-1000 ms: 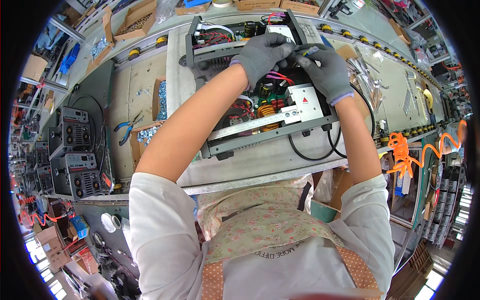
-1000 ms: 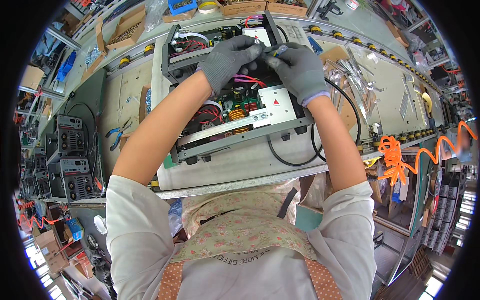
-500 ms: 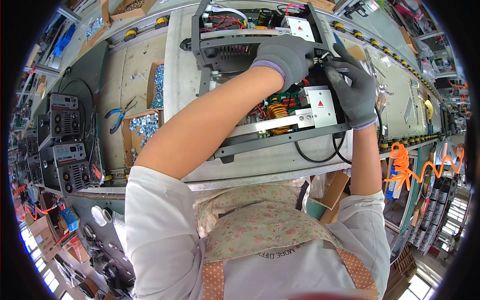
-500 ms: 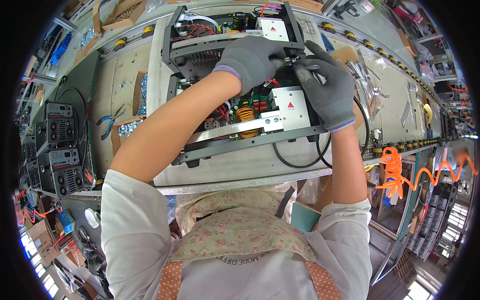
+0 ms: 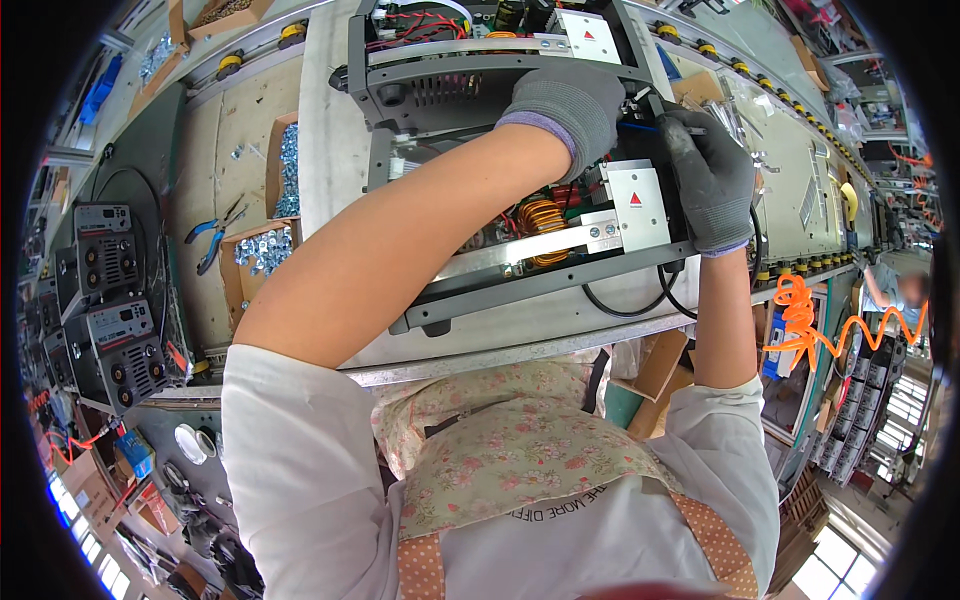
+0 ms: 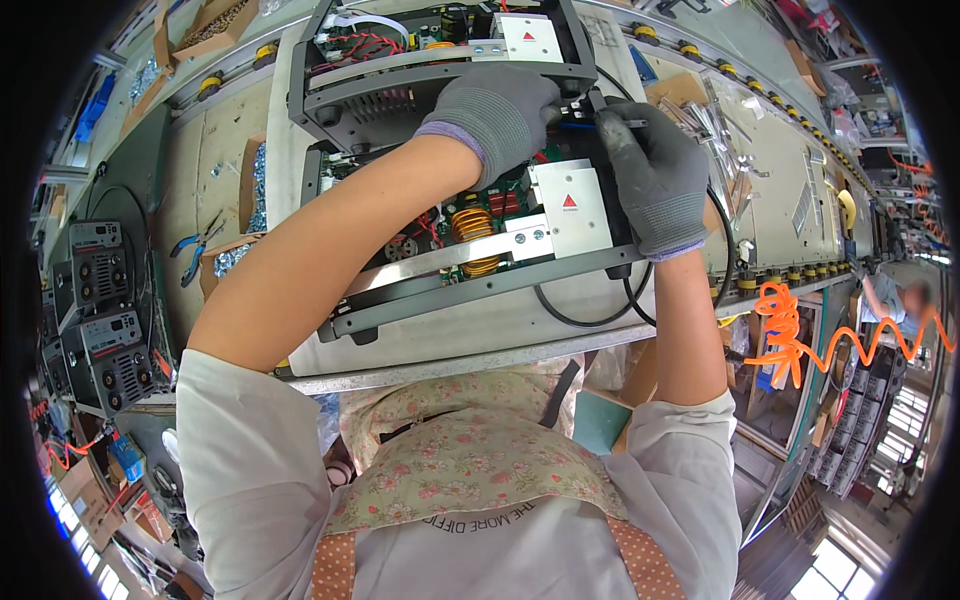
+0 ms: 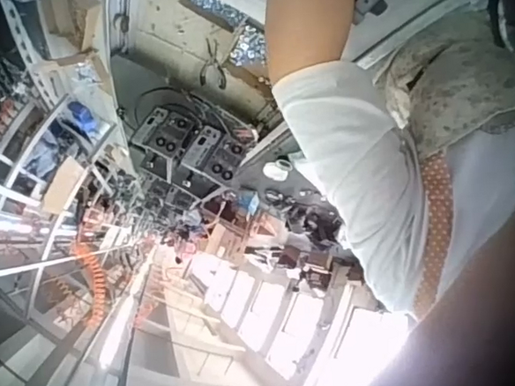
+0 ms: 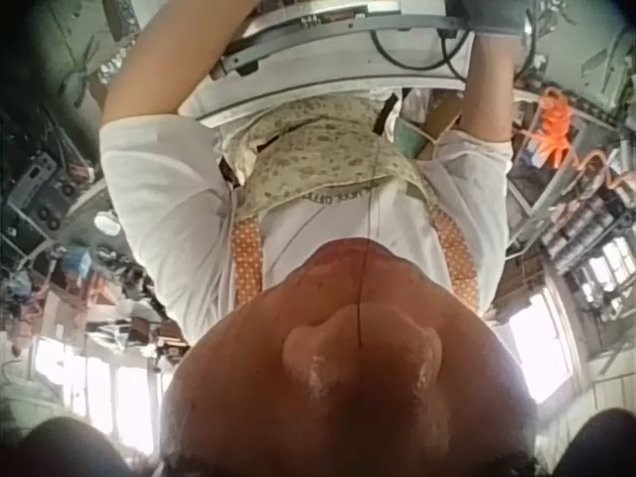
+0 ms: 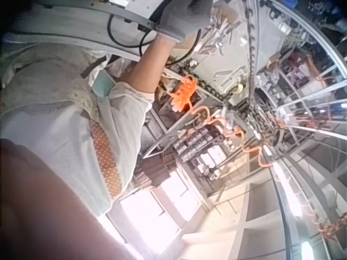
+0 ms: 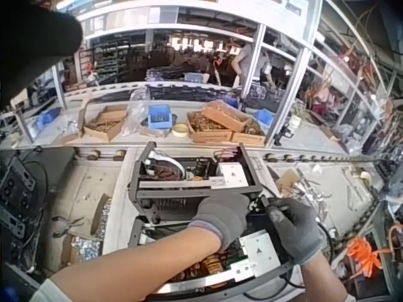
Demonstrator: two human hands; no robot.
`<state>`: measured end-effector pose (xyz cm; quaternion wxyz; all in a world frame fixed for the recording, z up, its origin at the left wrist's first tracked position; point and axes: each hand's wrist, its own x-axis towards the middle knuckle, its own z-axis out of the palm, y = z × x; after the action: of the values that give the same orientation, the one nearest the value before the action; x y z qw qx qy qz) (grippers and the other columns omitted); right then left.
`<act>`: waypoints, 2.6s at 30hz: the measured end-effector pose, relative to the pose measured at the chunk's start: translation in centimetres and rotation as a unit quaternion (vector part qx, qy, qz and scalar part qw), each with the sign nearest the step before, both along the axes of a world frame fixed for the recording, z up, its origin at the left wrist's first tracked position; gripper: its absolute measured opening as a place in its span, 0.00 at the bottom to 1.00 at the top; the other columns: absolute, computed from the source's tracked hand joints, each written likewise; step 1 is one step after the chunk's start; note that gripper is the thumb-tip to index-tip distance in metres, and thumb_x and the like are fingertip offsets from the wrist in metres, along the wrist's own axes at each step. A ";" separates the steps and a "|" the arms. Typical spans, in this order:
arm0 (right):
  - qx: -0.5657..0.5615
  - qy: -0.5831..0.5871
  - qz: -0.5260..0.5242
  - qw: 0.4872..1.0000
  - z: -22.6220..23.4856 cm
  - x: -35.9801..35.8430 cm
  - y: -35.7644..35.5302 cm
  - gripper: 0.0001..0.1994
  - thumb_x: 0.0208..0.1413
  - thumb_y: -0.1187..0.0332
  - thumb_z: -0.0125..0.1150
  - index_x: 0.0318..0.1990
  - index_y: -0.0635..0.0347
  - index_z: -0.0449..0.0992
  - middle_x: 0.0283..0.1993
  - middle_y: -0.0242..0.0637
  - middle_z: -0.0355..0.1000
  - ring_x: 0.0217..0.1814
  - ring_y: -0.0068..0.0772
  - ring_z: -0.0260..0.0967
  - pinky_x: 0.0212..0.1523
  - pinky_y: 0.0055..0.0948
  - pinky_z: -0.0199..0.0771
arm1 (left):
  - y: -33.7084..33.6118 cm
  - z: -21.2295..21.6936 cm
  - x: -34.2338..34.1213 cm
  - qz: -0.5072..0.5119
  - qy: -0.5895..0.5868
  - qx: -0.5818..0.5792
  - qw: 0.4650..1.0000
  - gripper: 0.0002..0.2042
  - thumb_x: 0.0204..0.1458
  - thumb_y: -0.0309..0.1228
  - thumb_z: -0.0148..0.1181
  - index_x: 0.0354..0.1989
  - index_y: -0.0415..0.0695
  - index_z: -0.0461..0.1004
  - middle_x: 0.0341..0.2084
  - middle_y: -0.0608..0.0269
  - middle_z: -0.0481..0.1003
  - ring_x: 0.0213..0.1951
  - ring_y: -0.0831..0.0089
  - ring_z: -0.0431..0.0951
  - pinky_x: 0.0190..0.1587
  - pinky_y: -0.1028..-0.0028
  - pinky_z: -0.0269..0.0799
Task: Assembling the internal wiring and components of an electronic power supply unit on a production line.
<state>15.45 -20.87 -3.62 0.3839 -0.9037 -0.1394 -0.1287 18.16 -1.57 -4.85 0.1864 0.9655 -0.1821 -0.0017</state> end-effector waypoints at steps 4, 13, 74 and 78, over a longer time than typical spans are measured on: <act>0.003 -0.011 0.007 1.000 0.0 0.1 0.3 0.10 0.59 0.65 0.65 0.42 0.62 0.82 0.30 0.39 0.80 0.32 0.23 0.76 0.37 0.25 0.75 | -0.7 0.3 -0.1 0.010 -0.009 0.027 1.000 0.13 0.52 0.35 0.62 0.43 0.43 0.83 0.36 0.51 0.83 0.40 0.55 0.84 0.42 0.56 0.81; -0.017 -0.001 -0.004 1.000 -0.2 0.2 -0.1 0.09 0.58 0.66 0.67 0.43 0.60 0.83 0.32 0.41 0.82 0.33 0.25 0.79 0.37 0.25 0.76 | -0.1 1.2 0.3 0.060 0.055 -0.007 0.997 0.13 0.57 0.42 0.59 0.46 0.55 0.84 0.40 0.58 0.82 0.44 0.59 0.82 0.51 0.61 0.77; 0.026 0.095 -0.005 0.995 -0.5 0.1 -0.9 0.20 0.52 0.66 0.70 0.51 0.65 0.78 0.40 0.44 0.82 0.40 0.29 0.80 0.46 0.27 0.79 | -2.7 1.2 -0.8 0.082 -0.067 0.066 0.992 0.12 0.52 0.42 0.61 0.37 0.51 0.84 0.34 0.57 0.82 0.40 0.57 0.82 0.45 0.59 0.77; 0.033 0.094 0.011 0.995 -0.2 0.0 -1.1 0.19 0.54 0.64 0.69 0.51 0.65 0.78 0.41 0.46 0.81 0.42 0.31 0.80 0.47 0.29 0.78 | -0.9 3.5 -0.6 0.030 0.013 0.037 0.999 0.16 0.54 0.46 0.60 0.43 0.49 0.83 0.38 0.55 0.82 0.43 0.55 0.81 0.49 0.59 0.75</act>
<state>15.42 -21.94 -3.86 0.4262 -0.8971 -0.1085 -0.0428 17.57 -2.45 -1.31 0.1532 0.9766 -0.1504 -0.0157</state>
